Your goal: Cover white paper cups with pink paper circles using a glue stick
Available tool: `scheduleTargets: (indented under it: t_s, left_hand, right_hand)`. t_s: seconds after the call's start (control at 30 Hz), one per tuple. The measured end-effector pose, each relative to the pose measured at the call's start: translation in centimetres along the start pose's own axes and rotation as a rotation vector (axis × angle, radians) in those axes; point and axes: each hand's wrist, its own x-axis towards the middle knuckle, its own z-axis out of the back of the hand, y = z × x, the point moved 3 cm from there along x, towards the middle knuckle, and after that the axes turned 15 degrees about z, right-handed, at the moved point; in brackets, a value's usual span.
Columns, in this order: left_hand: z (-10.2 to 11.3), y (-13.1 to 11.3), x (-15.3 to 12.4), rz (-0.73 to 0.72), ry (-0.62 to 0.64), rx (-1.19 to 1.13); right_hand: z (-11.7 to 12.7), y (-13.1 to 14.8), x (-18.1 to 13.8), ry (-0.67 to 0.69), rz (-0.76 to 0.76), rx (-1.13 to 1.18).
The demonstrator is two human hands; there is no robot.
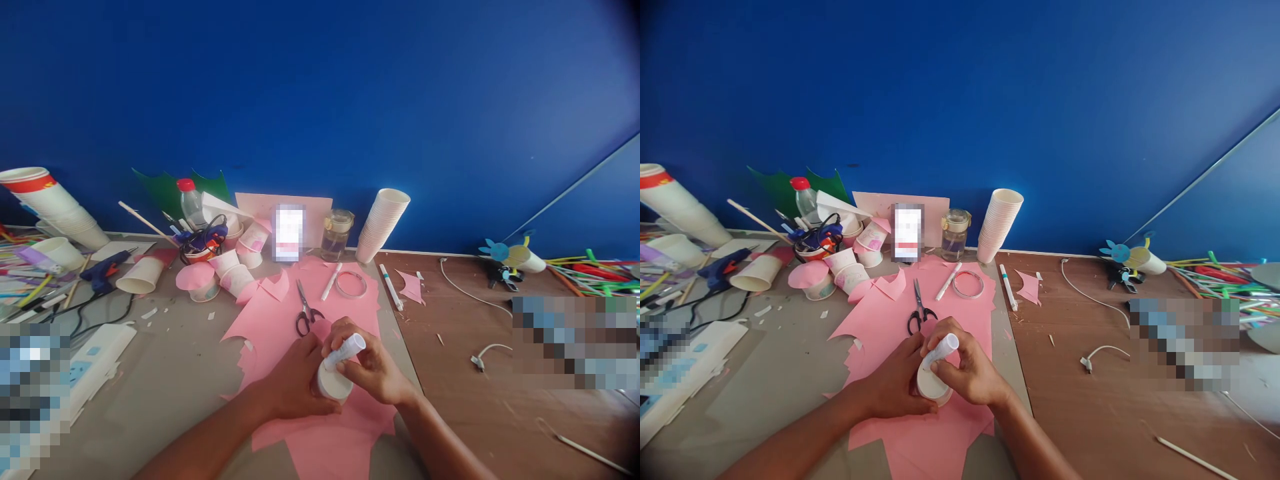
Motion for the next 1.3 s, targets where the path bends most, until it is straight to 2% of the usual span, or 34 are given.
scheduleTargets:
  t_s: [0.17,0.3,0.47,0.57,0.77,0.93,1.1,1.2,1.3]
  left_hand:
    - [0.1,-0.1,0.0,-0.004,0.015,0.002]
    - [0.1,0.0,-0.2,0.015,-0.006,-0.009]
    - [0.1,-0.1,-0.3,0.029,0.003,-0.019]
    - [0.1,-0.1,-0.3,0.025,-0.005,-0.018]
    - [0.2,-0.7,-0.2,-0.047,-0.037,-0.002]
    - [0.3,-0.7,-0.3,-0.028,-0.041,0.013]
    - [0.1,-0.2,-0.3,-0.005,-0.039,-0.023]
    - [0.1,-0.1,-0.3,-0.008,-0.045,-0.045]
    - [0.2,-0.3,-0.2,-0.023,-0.049,-0.037]
  right_hand:
    - [0.1,0.1,0.1,0.016,0.010,0.005]
    - [0.7,0.1,0.2,0.028,0.015,-0.085]
    - [1.0,-0.4,-0.2,0.026,-0.119,-0.115]
    - [0.5,-0.3,-0.4,0.022,-0.143,-0.121]
    - [-0.2,1.1,-0.1,0.157,-0.050,-0.193]
    - [0.5,1.1,-0.1,0.225,-0.111,-0.216]
    - [1.3,0.7,-0.3,0.140,-0.196,-0.321]
    - [1.4,0.7,-0.3,0.081,-0.153,-0.389]
    - [0.9,0.8,-0.2,0.096,-0.077,-0.410]
